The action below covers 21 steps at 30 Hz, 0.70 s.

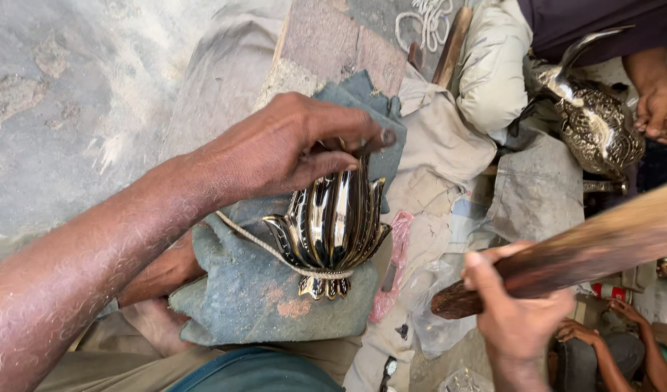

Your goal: The person uses a metal punch and a wooden mallet to shape and emboss a silver-colored metal object with a lotus-like design. They repeatedly position the punch on the petals and strike it with the mallet to create indentations and refine the shape.

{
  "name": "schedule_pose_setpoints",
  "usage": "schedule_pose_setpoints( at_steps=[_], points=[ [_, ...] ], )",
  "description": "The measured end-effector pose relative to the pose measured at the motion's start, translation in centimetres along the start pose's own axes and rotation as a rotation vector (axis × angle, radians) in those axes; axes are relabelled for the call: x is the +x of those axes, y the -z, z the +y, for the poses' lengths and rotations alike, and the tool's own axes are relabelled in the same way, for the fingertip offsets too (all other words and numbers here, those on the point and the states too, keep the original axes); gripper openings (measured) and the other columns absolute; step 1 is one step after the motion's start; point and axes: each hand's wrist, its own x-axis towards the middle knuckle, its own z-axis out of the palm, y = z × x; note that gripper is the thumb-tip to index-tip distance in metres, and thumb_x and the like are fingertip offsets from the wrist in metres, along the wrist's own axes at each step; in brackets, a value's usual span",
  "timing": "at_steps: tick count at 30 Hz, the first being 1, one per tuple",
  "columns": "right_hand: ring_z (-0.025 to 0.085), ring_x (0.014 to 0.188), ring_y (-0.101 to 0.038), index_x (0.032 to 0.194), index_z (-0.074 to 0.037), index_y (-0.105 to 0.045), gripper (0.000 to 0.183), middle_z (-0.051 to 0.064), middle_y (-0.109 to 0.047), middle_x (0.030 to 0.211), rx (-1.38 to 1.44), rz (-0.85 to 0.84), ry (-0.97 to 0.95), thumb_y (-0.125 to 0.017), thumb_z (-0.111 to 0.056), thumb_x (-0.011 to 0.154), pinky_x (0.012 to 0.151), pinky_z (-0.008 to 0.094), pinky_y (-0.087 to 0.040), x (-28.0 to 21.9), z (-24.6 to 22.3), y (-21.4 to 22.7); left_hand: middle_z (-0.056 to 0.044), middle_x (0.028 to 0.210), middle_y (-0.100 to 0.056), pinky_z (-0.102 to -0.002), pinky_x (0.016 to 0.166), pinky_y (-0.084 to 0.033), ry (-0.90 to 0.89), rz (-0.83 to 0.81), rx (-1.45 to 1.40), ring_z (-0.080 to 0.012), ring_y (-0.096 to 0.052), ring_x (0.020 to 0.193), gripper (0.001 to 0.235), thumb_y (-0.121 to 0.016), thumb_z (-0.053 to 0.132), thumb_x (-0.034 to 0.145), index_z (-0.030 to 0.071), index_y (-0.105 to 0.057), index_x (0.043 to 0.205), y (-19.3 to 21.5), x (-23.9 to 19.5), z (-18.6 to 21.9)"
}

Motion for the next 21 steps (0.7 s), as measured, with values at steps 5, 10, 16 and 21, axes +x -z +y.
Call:
schedule_pose_setpoints(
  at_steps=[5,10,16,21],
  points=[
    [0.017,0.078,-0.071,0.117,-0.002,-0.062,0.031,0.01,-0.069,0.088,0.243,-0.223,0.045,-0.069,0.005,0.088,0.073,0.036,-0.066,3.3,-1.5,1.8,-0.006,0.082,-0.074,-0.037,0.065,-0.06,0.331,0.019,-0.043,-0.019,-0.076,0.076,0.043,-0.075,0.017,0.09,0.011,-0.059,0.13,-0.8,-0.5,0.2],
    [0.015,0.083,-0.071,0.131,-0.005,-0.057,0.055,0.007,-0.069,0.093,-0.133,-0.424,-0.04,-0.077,0.004,0.081,0.072,0.033,-0.065,6.9,-2.9,1.5,-0.006,0.08,-0.074,-0.036,0.065,-0.06,0.482,0.062,-0.058,-0.0177,-0.075,0.073,0.045,-0.077,0.017,0.089,0.012,-0.059,0.131,-1.6,-0.7,0.1],
    [0.017,0.089,-0.071,0.14,-0.006,-0.063,0.063,0.011,-0.07,0.107,-0.756,-0.47,0.17,-0.082,-0.001,0.08,0.075,0.035,-0.066,10.2,-5.0,0.5,-0.008,0.081,-0.074,-0.036,0.063,-0.059,0.454,0.093,-0.051,-0.0184,-0.073,0.071,0.046,-0.079,0.015,0.086,0.011,-0.062,0.129,-1.5,-0.8,0.5],
    [0.025,0.107,-0.071,0.135,-0.002,-0.064,0.062,0.019,-0.07,0.124,-0.882,-0.505,0.329,-0.084,-0.007,0.076,0.083,0.041,-0.063,12.9,-6.6,-0.8,-0.004,0.084,-0.076,-0.033,0.065,-0.06,0.526,0.079,-0.021,-0.0139,-0.074,0.074,0.041,-0.079,0.015,0.087,0.012,-0.065,0.126,-1.5,-0.2,1.3]
  ],
)
